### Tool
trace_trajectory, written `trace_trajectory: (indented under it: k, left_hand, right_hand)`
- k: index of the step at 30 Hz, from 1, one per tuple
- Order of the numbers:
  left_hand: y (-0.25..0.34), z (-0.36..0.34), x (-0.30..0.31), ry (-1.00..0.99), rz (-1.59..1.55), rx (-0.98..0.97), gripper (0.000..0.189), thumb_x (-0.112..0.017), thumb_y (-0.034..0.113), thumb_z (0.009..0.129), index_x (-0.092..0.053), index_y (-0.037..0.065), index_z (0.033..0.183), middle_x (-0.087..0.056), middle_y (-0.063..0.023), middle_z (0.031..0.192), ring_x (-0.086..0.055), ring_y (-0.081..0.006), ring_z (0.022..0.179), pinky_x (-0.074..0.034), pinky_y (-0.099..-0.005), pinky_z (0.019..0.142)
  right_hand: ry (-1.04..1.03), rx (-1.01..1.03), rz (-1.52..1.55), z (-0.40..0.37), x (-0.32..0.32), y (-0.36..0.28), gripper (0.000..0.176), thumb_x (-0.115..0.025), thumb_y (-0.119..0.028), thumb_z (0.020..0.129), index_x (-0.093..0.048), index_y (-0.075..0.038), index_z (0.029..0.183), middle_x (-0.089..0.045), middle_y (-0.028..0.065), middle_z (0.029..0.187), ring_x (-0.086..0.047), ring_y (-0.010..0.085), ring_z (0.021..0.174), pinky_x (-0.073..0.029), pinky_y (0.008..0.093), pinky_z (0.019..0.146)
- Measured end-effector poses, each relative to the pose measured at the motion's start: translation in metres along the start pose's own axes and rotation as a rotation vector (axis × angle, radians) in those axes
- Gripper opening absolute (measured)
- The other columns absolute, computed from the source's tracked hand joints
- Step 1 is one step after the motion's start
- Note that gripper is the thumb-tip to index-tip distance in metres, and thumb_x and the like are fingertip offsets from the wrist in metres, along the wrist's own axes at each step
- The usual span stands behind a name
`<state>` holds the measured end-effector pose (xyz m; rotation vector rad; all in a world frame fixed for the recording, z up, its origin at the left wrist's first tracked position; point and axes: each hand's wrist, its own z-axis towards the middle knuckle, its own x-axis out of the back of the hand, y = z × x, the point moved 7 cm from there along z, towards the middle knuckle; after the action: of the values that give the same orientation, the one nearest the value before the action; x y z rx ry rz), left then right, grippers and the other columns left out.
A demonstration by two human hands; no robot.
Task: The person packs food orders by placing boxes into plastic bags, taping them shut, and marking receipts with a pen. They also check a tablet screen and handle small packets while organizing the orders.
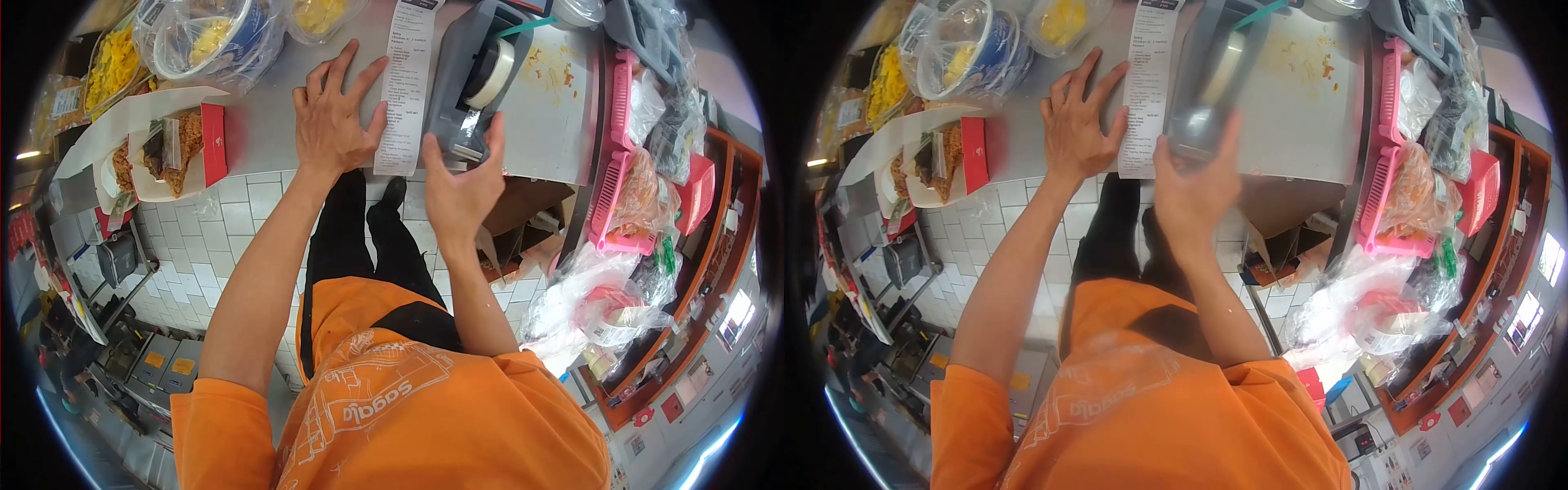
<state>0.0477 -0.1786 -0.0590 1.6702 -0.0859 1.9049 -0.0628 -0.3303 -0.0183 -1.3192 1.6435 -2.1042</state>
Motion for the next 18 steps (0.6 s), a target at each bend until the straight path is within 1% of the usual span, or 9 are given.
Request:
trace_trajectory:
  k: [2,3,5,8,10,11,13,16,18]
  left_hand:
    - [-0.002,0.000,0.002,0.062,-0.051,0.005,0.059,-0.068,0.033,0.083,-0.057,0.040,0.141,-0.043,0.0020,0.157,-0.044,-0.0247,0.130,-0.034,-0.0423,0.098]
    - [-0.005,-0.001,0.001,0.064,-0.047,0.008,0.059,-0.068,0.033,0.083,-0.057,0.040,0.141,-0.043,0.0020,0.157,-0.044,-0.0247,0.130,-0.034,-0.0423,0.098]
    - [0.007,-0.007,-0.004,0.038,0.052,-0.250,0.055,-0.069,0.033,0.083,-0.061,0.039,0.138,-0.047,0.0089,0.154,-0.046,-0.0216,0.128,-0.034,-0.0416,0.097]
    - [0.006,-0.004,-0.007,-0.066,0.006,-0.216,0.047,-0.069,0.031,0.085,-0.066,0.038,0.132,-0.050,0.0133,0.151,-0.046,-0.0217,0.125,-0.034,-0.0408,0.096]
    - [0.008,-0.001,-0.002,-0.058,-0.021,-0.161,0.047,-0.069,0.035,0.085,-0.065,0.039,0.132,-0.049,0.0126,0.152,-0.046,-0.0207,0.125,-0.033,-0.0405,0.096]
    - [0.005,0.000,0.000,-0.057,-0.047,-0.105,0.048,-0.069,0.039,0.085,-0.064,0.040,0.133,-0.049,0.0118,0.152,-0.046,-0.0197,0.126,-0.032,-0.0403,0.097]
    - [0.004,0.001,0.001,-0.052,-0.025,-0.089,0.048,-0.069,0.040,0.085,-0.064,0.040,0.133,-0.049,0.0115,0.152,-0.046,-0.0199,0.126,-0.032,-0.0407,0.097]
    - [0.004,0.000,-0.001,-0.036,-0.029,-0.075,0.049,-0.070,0.043,0.084,-0.064,0.039,0.133,-0.049,0.0108,0.152,-0.047,-0.0212,0.125,-0.031,-0.0418,0.097]
    - [0.004,0.002,0.000,-0.021,-0.041,-0.067,0.050,-0.071,0.044,0.084,-0.065,0.039,0.133,-0.049,0.0104,0.152,-0.047,-0.0222,0.124,-0.031,-0.0425,0.098]
  right_hand:
    - [-0.002,-0.040,0.038,-0.002,-0.005,0.002,0.087,-0.083,-0.012,0.079,-0.037,0.009,0.150,-0.059,0.0224,0.137,-0.063,0.0226,0.116,-0.048,0.0320,0.101]
    - [-0.012,-0.066,0.082,-0.002,-0.006,0.003,0.086,-0.083,-0.011,0.080,-0.036,0.009,0.150,-0.058,0.0223,0.137,-0.063,0.0222,0.115,-0.048,0.0321,0.101]
    - [-0.022,-0.096,0.126,-0.004,-0.008,0.006,0.086,-0.083,-0.011,0.081,-0.036,0.009,0.150,-0.058,0.0221,0.137,-0.063,0.0217,0.114,-0.048,0.0322,0.101]
    - [-0.019,-0.075,0.174,-0.003,-0.006,0.013,0.083,-0.083,-0.009,0.082,-0.038,0.010,0.149,-0.058,0.0212,0.136,-0.063,0.0216,0.113,-0.049,0.0320,0.099]
    - [0.005,0.043,0.086,0.002,-0.002,0.010,0.080,-0.084,-0.007,0.082,-0.041,0.011,0.147,-0.059,0.0197,0.134,-0.064,0.0198,0.110,-0.052,0.0301,0.095]
    - [0.003,0.040,0.085,0.002,0.003,0.010,0.080,-0.084,-0.007,0.082,-0.041,0.011,0.147,-0.059,0.0197,0.134,-0.064,0.0198,0.110,-0.052,0.0301,0.095]
    - [-0.019,-0.096,0.181,0.003,0.014,0.001,0.078,-0.085,-0.004,0.080,-0.044,0.013,0.144,-0.059,0.0187,0.131,-0.065,0.0172,0.103,-0.054,0.0277,0.089]
    - [-0.038,-0.088,0.103,-0.005,0.013,0.005,0.076,-0.085,-0.003,0.080,-0.045,0.013,0.143,-0.062,0.0183,0.127,-0.066,0.0164,0.099,-0.054,0.0270,0.087]
    - [-0.029,-0.010,0.110,-0.006,0.010,0.003,0.075,-0.085,-0.002,0.079,-0.047,0.012,0.143,-0.064,0.0175,0.122,-0.066,0.0161,0.096,-0.054,0.0265,0.086]
